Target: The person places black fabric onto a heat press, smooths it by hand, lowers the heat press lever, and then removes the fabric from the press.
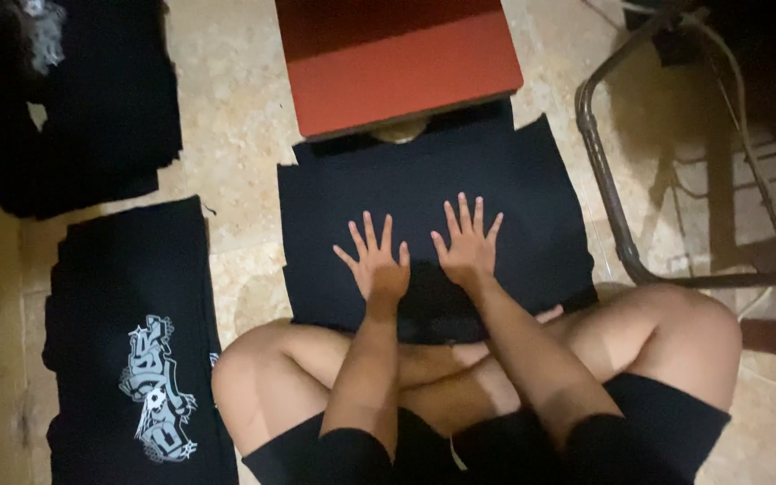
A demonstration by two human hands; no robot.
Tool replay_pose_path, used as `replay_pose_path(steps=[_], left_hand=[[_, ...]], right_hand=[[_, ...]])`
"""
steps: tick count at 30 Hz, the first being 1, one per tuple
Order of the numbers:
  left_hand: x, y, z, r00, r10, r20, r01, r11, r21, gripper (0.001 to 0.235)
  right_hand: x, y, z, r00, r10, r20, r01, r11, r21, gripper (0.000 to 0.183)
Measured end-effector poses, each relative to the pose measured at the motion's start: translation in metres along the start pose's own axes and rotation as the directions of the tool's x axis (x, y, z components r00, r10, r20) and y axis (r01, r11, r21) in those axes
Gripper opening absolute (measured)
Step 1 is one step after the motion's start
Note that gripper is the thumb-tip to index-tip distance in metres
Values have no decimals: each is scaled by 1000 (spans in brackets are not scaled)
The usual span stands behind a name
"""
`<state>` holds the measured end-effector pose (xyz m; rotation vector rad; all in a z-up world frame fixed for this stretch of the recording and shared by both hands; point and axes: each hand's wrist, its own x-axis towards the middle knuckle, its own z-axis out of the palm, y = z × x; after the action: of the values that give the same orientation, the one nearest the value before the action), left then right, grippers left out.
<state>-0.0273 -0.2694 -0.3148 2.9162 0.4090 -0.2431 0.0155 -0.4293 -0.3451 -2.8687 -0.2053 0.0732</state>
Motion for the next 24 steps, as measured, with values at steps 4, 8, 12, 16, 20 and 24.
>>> replay_pose_path(steps=[4, 8, 12, 16, 20, 24], left_hand=[[1, 1, -6, 998, 30, -63, -32, 999, -31, 62], [4, 2, -10, 1000, 16, -10, -16, 1000, -23, 61], [1, 1, -8, 1000, 13, -25, -14, 999, -47, 62], [-5, 0, -9, 999, 31, -42, -33, 998, -59, 61], [-5, 2, -19, 1000, 27, 1, -27, 1000, 14, 59], [2, 2, -11, 996, 46, -82, -52, 996, -75, 61]], right_hand=[[1, -9, -6, 999, 37, -13, -37, 999, 13, 68], [1, -13, 1, 995, 13, 103, -9, 999, -38, 67], [-2, -18, -2, 999, -12, -34, 14, 998, 58, 67], [-7, -16, 2, 998, -50, 40, 50, 999, -4, 68], [1, -6, 3, 998, 15, 61, -13, 999, -39, 63], [8, 2, 3, 1000, -8, 5, 8, 999, 43, 67]])
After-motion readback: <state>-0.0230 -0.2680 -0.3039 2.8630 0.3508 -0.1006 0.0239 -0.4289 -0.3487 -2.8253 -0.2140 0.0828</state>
